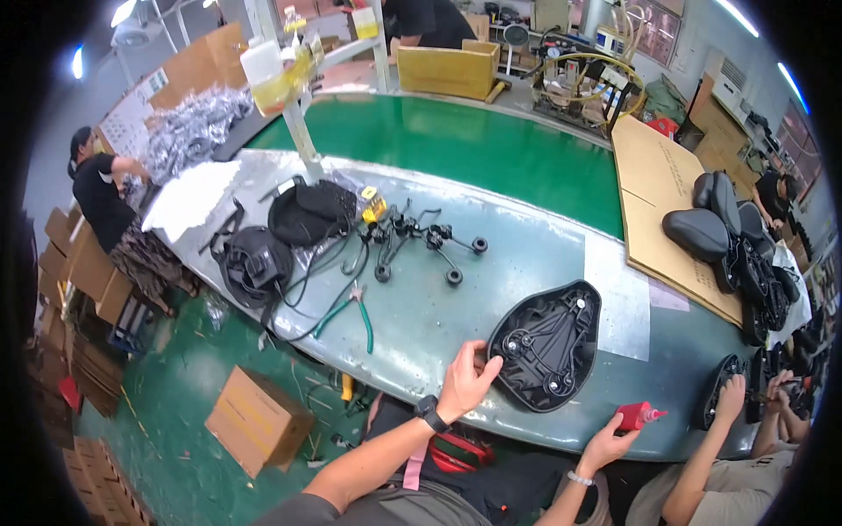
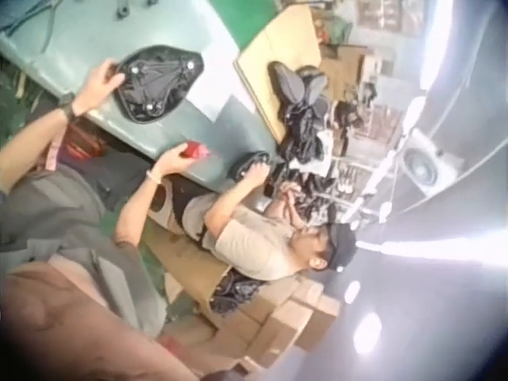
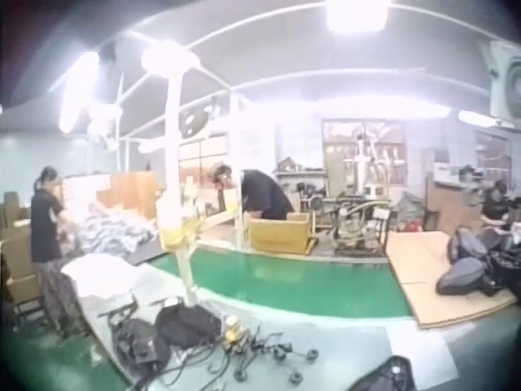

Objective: Packing individual bicycle seats into plastic bags and organizing them on a workspace.

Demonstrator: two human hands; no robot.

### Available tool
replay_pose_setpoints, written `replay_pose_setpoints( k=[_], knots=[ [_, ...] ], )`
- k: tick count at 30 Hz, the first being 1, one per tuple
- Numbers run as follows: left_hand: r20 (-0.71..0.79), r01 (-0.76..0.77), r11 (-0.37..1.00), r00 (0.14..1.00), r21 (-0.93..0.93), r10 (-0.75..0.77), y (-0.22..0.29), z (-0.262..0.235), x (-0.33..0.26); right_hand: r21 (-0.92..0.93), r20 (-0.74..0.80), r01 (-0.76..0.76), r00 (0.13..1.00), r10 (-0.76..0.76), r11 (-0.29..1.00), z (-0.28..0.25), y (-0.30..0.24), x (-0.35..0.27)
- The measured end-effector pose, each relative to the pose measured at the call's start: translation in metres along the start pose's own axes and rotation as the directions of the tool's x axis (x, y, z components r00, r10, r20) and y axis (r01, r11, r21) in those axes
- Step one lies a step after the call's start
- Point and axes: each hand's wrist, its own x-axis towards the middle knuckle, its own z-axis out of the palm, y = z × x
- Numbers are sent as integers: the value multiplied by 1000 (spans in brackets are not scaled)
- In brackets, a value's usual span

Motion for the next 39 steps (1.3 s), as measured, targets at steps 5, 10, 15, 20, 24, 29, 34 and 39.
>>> replay_pose_setpoints(
  k=[5, 10, 15, 20, 24, 29, 34, 39],
  knots=[
    [19, -70, 997, 997, 41, 69, 14, 18, -8, 9, -39, -29, 999, 29, 1000, -22, 15, 8],
    [12, -51, 998, 999, 32, 50, 19, 1, -11, -12, -2, -4, 1000, 4, 1000, -13, 10, 0],
    [77, -85, 995, 994, 56, 80, 4, 34, -5, -105, -76, -45, 996, 37, 993, -27, 22, -1],
    [66, -83, 987, 995, 140, 75, 6, 12, 1, 92, 23, -97, 995, 95, 991, -15, -50, 10],
    [51, -37, 998, 998, 54, 34, 8, 0, 2, -9, -43, -10, 999, 10, 1000, -2, -32, 8],
    [78, -59, 997, 995, 58, 55, 5, 9, -8, 44, -37, -124, 991, 125, 991, -13, -27, 1],
    [247, -161, 980, 961, 120, 128, 6, 6, -8, 160, -10, -209, 977, 213, 965, -20, -16, -9],
    [316, -226, 967, 932, 114, 180, 12, 0, 3, 239, -10, -273, 959, 284, 932, -10, -16, -14]
  ],
)
